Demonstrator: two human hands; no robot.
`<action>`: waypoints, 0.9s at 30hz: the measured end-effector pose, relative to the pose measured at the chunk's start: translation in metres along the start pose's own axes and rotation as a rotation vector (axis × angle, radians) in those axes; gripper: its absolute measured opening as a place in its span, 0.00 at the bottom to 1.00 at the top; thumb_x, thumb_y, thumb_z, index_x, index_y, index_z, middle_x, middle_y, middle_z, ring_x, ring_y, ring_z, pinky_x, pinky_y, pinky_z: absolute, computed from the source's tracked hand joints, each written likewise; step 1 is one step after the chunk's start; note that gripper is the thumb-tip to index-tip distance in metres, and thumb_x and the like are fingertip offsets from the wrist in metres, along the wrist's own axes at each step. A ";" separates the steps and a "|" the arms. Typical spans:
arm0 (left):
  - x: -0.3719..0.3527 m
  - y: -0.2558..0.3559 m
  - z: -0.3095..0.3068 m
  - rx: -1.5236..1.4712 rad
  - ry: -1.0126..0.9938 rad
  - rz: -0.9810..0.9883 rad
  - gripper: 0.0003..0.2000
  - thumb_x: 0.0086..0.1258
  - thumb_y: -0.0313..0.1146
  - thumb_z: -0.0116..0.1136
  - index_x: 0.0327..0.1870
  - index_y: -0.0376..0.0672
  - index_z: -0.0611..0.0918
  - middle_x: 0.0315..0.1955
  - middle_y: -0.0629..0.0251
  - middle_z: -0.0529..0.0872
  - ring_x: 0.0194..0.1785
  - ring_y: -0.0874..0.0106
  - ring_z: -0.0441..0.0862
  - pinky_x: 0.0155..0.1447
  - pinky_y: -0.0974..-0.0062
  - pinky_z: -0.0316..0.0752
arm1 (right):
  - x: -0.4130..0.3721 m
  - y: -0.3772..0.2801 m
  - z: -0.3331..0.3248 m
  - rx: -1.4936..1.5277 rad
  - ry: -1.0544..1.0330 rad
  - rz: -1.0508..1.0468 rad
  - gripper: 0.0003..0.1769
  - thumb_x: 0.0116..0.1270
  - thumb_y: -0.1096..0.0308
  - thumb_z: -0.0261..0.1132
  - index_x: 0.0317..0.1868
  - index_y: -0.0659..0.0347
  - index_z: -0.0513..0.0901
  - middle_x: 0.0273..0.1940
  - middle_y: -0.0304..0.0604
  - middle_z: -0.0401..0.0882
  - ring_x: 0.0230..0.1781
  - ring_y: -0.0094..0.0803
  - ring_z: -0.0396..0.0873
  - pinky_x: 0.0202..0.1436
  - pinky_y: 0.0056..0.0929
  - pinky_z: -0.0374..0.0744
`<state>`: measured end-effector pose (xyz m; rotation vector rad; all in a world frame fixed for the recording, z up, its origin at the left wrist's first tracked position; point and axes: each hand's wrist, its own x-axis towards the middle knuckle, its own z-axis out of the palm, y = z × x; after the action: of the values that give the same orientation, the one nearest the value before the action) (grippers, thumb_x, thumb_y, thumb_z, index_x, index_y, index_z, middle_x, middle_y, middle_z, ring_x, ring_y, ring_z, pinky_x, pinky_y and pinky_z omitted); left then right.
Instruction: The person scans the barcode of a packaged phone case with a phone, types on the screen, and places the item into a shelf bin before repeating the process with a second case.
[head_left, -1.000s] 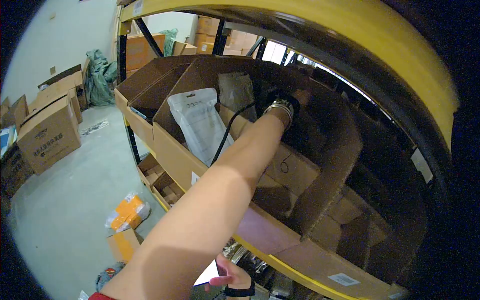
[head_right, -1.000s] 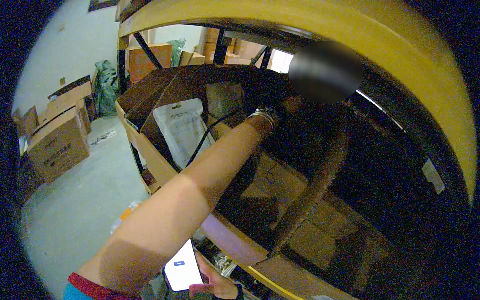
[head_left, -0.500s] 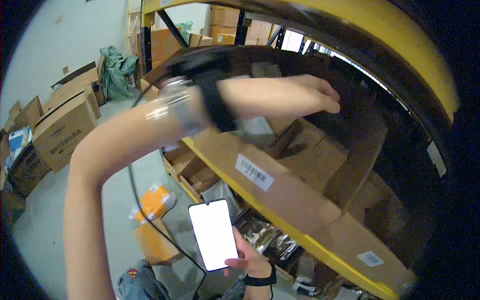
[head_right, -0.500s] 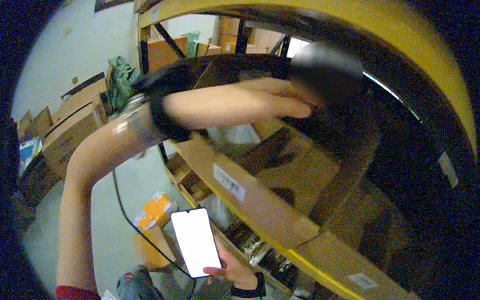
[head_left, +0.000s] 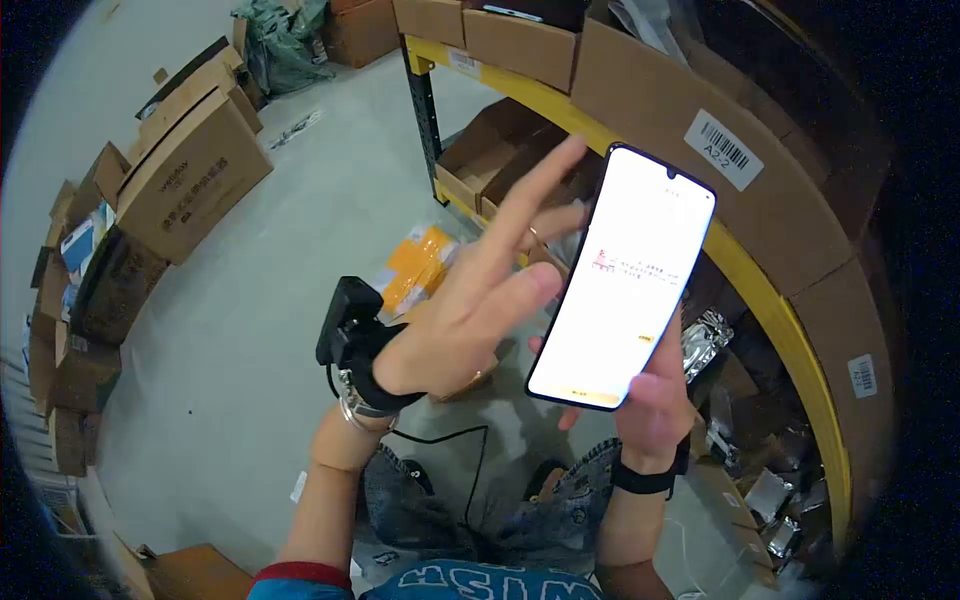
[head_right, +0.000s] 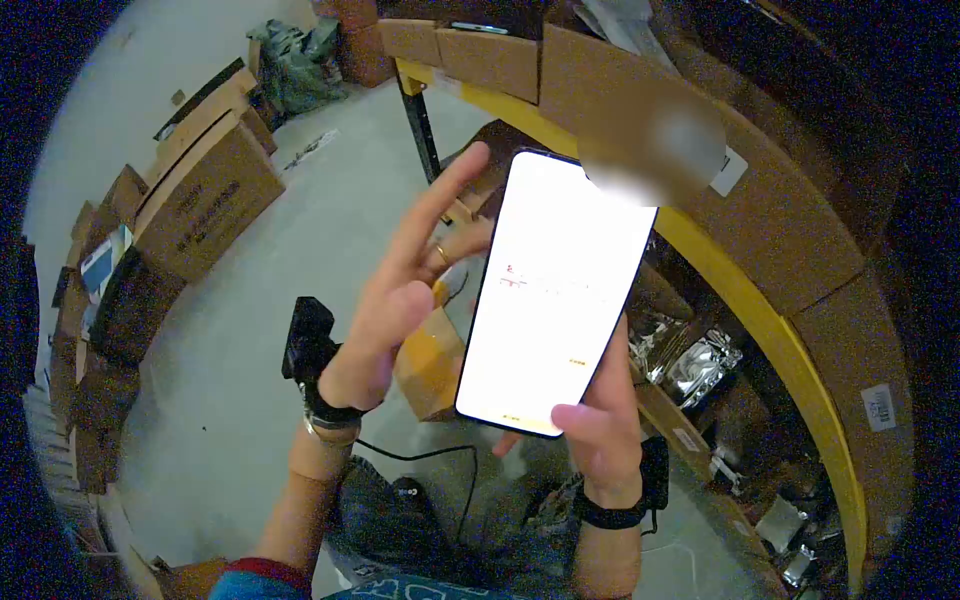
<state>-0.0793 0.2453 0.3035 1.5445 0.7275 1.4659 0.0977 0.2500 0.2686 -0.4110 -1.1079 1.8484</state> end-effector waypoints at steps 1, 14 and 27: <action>-0.002 0.000 -0.002 0.001 -0.027 0.014 0.37 0.64 0.43 0.46 0.72 0.39 0.48 0.64 0.50 0.65 0.64 0.64 0.66 0.65 0.71 0.58 | 0.000 0.002 0.002 -0.041 -0.030 -0.023 0.53 0.48 0.63 0.62 0.71 0.52 0.40 0.63 0.64 0.60 0.51 0.61 0.75 0.24 0.40 0.86; -0.010 0.017 -0.015 -0.030 0.029 -0.050 0.43 0.61 0.55 0.49 0.71 0.36 0.51 0.58 0.52 0.74 0.58 0.67 0.74 0.65 0.71 0.60 | -0.007 0.006 0.017 0.026 -0.152 -0.034 0.55 0.44 0.77 0.63 0.71 0.57 0.41 0.64 0.65 0.58 0.58 0.64 0.68 0.32 0.43 0.86; -0.003 0.011 -0.027 0.035 -0.062 0.089 0.32 0.67 0.42 0.44 0.69 0.34 0.56 0.58 0.54 0.73 0.56 0.72 0.75 0.63 0.72 0.61 | -0.008 -0.001 0.011 -0.025 -0.142 -0.003 0.54 0.44 0.76 0.61 0.70 0.62 0.38 0.64 0.66 0.57 0.56 0.64 0.70 0.30 0.40 0.87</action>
<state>-0.1074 0.2428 0.3103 1.6606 0.6587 1.4700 0.0952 0.2375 0.2745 -0.2956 -1.2271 1.8863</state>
